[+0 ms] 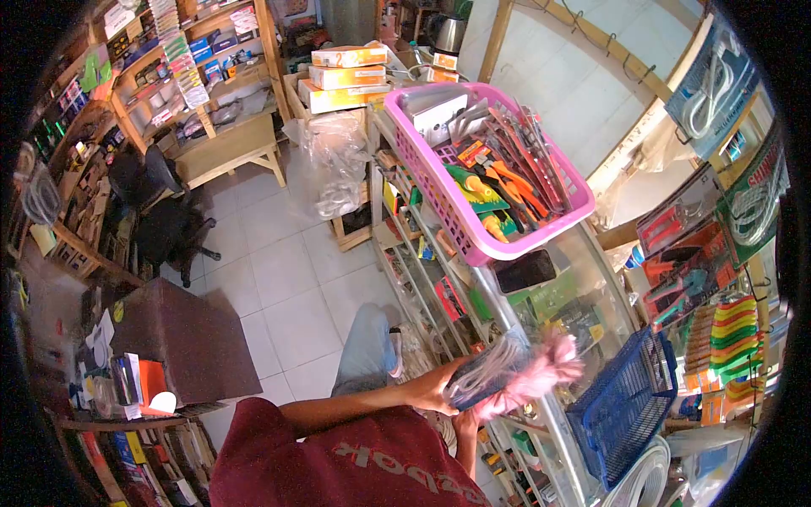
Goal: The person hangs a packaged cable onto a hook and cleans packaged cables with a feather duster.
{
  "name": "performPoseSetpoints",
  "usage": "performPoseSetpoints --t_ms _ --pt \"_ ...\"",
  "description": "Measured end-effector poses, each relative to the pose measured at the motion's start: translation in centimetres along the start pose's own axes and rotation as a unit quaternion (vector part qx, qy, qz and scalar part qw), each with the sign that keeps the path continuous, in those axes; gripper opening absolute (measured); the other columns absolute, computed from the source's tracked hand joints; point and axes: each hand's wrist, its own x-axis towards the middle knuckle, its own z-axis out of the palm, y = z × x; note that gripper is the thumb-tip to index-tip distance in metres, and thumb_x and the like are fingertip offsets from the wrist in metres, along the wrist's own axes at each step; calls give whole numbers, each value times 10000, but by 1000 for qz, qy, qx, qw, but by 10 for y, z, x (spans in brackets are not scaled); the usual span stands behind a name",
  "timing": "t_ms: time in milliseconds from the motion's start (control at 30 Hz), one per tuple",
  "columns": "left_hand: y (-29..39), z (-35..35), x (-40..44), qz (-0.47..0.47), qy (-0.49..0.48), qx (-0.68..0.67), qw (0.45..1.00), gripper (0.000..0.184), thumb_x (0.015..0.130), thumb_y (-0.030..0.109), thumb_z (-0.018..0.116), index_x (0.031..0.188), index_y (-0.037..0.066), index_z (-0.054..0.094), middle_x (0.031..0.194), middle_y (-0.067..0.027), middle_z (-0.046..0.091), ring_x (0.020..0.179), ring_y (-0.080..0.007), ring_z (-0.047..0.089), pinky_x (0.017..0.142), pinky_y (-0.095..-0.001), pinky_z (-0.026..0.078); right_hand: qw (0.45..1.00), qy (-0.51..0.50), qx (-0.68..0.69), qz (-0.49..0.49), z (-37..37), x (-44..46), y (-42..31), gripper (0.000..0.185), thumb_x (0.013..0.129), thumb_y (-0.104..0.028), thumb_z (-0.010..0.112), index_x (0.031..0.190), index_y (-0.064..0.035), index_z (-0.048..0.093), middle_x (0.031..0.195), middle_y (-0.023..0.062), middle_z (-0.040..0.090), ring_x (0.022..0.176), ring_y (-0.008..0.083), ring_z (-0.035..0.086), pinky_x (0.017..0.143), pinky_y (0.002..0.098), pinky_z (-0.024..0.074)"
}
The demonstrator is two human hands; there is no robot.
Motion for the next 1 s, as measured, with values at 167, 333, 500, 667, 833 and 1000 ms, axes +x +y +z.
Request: performPoseSetpoints --t_ms 167,333,500,667,833,1000 --pt "-4 -18 -20 -135 16 32 990 1144 550 293 806 1403 -10 107 1408 -211 264 1303 -290 282 1087 -386 207 992 -117 -41 -24 2 5 -4 471 852 -276 552 1235 -22 444 1206 114 517 1111 236 487 945 371 390" --pt "-13 -41 -47 -58 153 43 986 1067 530 216 824 1376 31 201 1323 -170 377 1243 -274 361 1037 -362 288 934 -325 -73 -131 27 41 -26 477 851 -272 547 1244 -24 435 1186 111 529 1101 222 492 948 367 385" --pt "18 -69 -119 -166 349 -181 904 972 544 166 799 1345 31 266 1266 -129 422 1191 -246 394 1020 -345 300 850 -468 -94 -221 72 75 -56 484 850 -268 542 1252 -26 426 1167 109 540 1090 209 496 951 363 380" --pt "49 -109 -152 -165 463 -225 841 880 557 115 773 1314 31 331 1208 -89 468 1139 -218 427 1002 -328 312 897 -433 -45 -80 120 98 -83 451 810 -101 575 1230 -21 432 1113 97 577 1001 201 555 892 322 430" --pt "76 -159 -160 -134 386 -12 913 858 546 66 737 1309 10 348 1215 -80 468 1137 -207 428 1010 -313 292 938 -280 19 -204 135 93 -140 452 868 -319 529 1174 10 482 988 111 624 863 148 575 792 265 463" --pt "73 -209 -172 -134 289 41 947 971 488 142 754 1340 -29 322 1274 -128 453 1209 -205 391 1036 -303 252 966 -231 -27 -111 124 89 -85 458 852 -302 543 1184 11 491 1030 149 609 926 214 563 885 360 421"
